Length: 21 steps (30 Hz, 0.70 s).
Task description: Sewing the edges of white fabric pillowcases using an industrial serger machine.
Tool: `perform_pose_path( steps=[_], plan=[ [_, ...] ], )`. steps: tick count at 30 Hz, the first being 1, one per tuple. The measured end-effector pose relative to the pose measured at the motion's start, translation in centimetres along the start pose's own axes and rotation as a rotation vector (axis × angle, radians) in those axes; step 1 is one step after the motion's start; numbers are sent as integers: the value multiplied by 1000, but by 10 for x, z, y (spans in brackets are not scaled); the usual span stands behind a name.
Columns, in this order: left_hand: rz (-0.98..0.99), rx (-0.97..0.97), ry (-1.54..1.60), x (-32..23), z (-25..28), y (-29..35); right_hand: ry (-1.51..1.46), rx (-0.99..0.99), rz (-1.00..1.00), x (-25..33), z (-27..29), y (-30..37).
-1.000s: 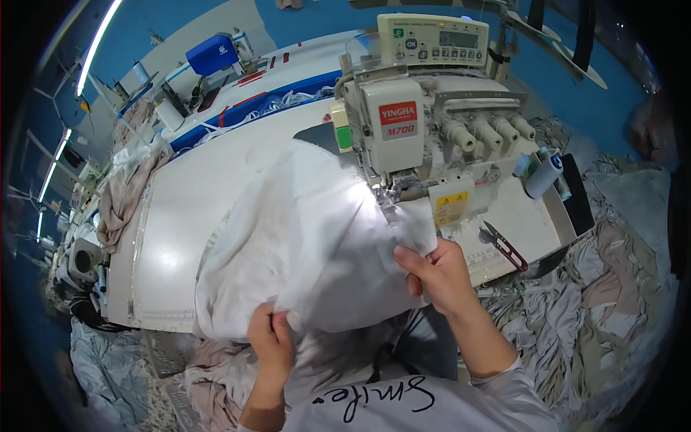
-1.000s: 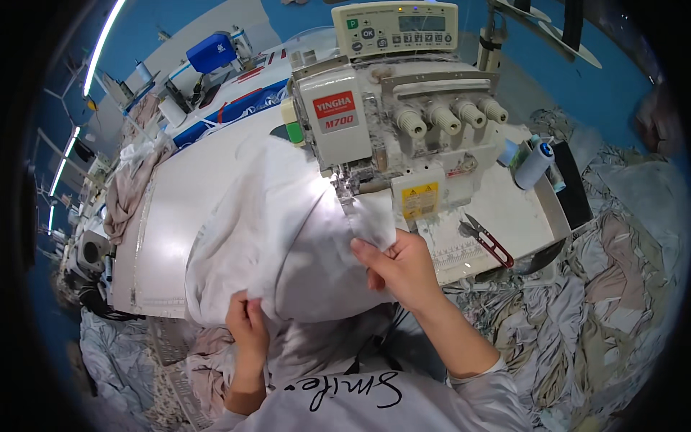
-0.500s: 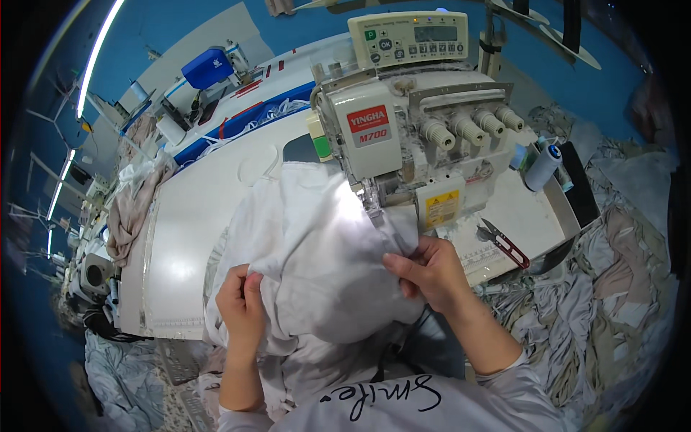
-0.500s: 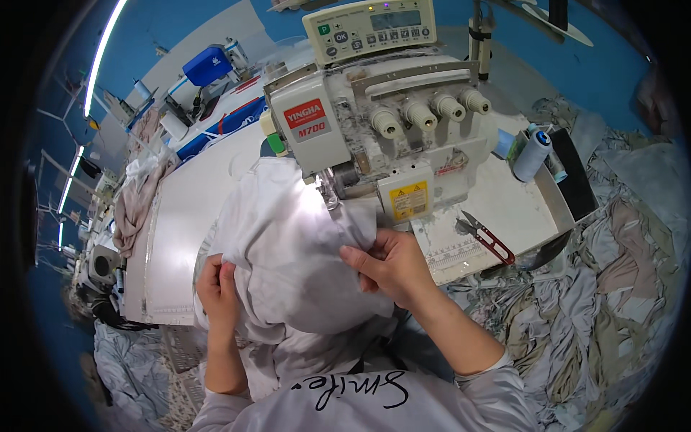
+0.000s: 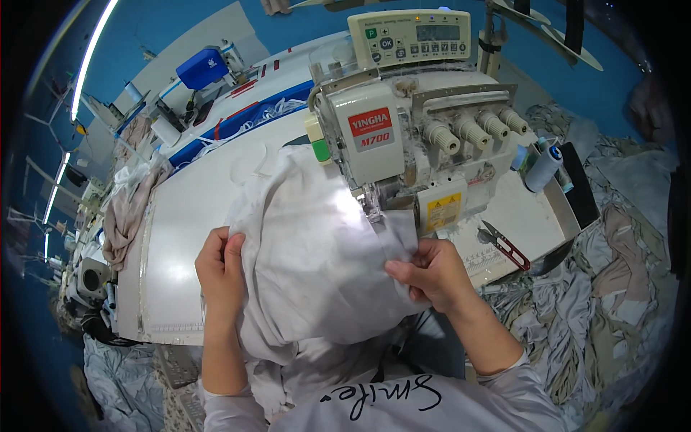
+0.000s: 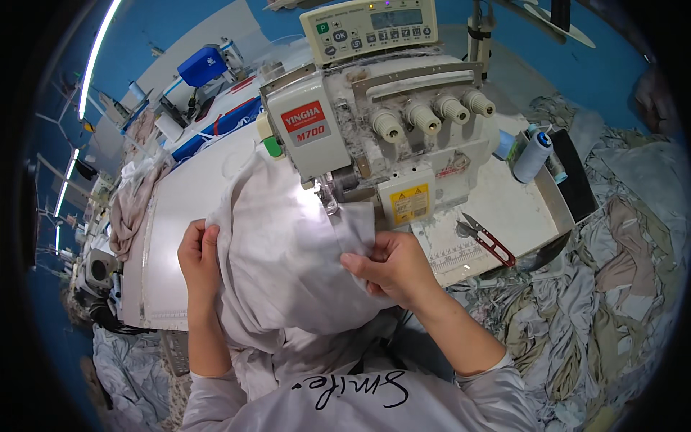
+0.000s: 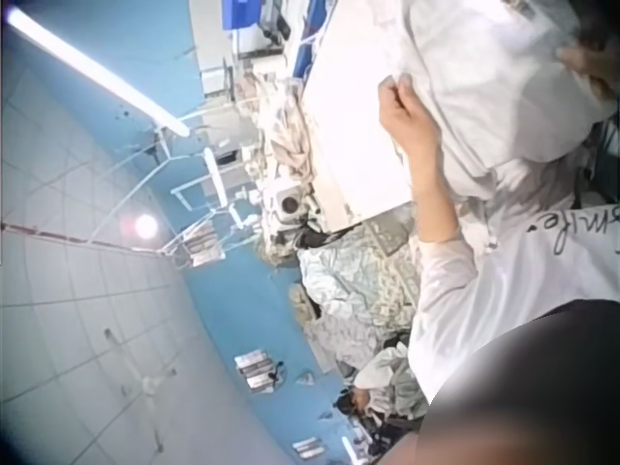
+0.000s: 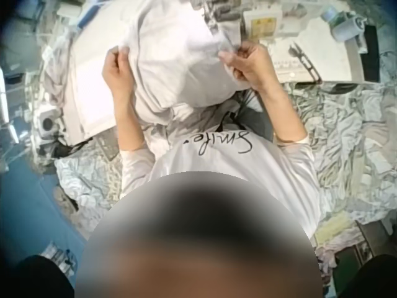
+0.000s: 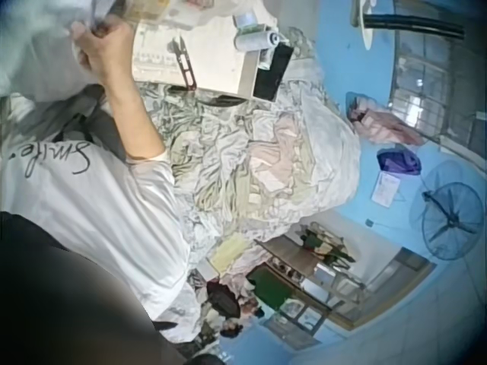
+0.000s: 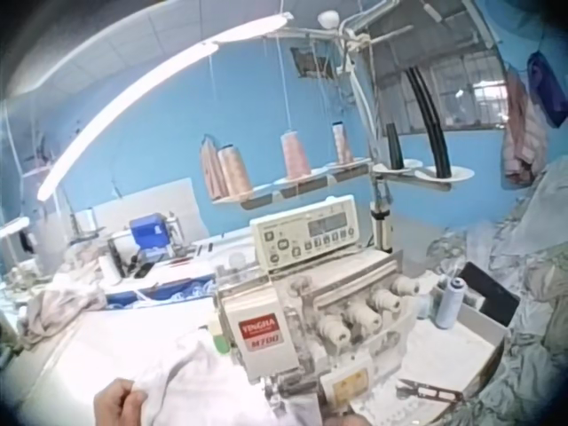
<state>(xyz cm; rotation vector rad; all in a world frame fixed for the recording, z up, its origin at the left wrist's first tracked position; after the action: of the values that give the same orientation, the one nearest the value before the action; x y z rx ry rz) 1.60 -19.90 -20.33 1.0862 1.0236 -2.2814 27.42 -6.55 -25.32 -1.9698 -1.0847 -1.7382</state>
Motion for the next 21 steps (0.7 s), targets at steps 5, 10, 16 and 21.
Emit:
perform_pose_path(
  steps=[5,10,16,21],
  plan=[
    [-31,-9,-18,-5,0,-22,34,27,13,1,1,-1],
    [-147,-29,-89,-8,-1,-55,10,-3,14,-1,0,-3],
    [-208,-29,-173,-5,-2,-102,-12,24,34,1,-1,-2],
    [-285,-33,-203,-2,-5,-142,42,3,0,0,1,-2]
  ],
)
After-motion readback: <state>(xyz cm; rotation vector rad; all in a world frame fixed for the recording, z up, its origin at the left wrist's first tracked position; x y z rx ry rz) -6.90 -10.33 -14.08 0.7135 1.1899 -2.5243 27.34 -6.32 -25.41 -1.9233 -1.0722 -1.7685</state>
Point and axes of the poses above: each hand's wrist, its own y-axis away from the middle knuckle, its own z-axis out of the back of the hand, x = y × z, the point moved 3 cm from there along -y, towards the middle knuckle, and after that the axes turned 7 degrees about y, right-handed, at the moved point
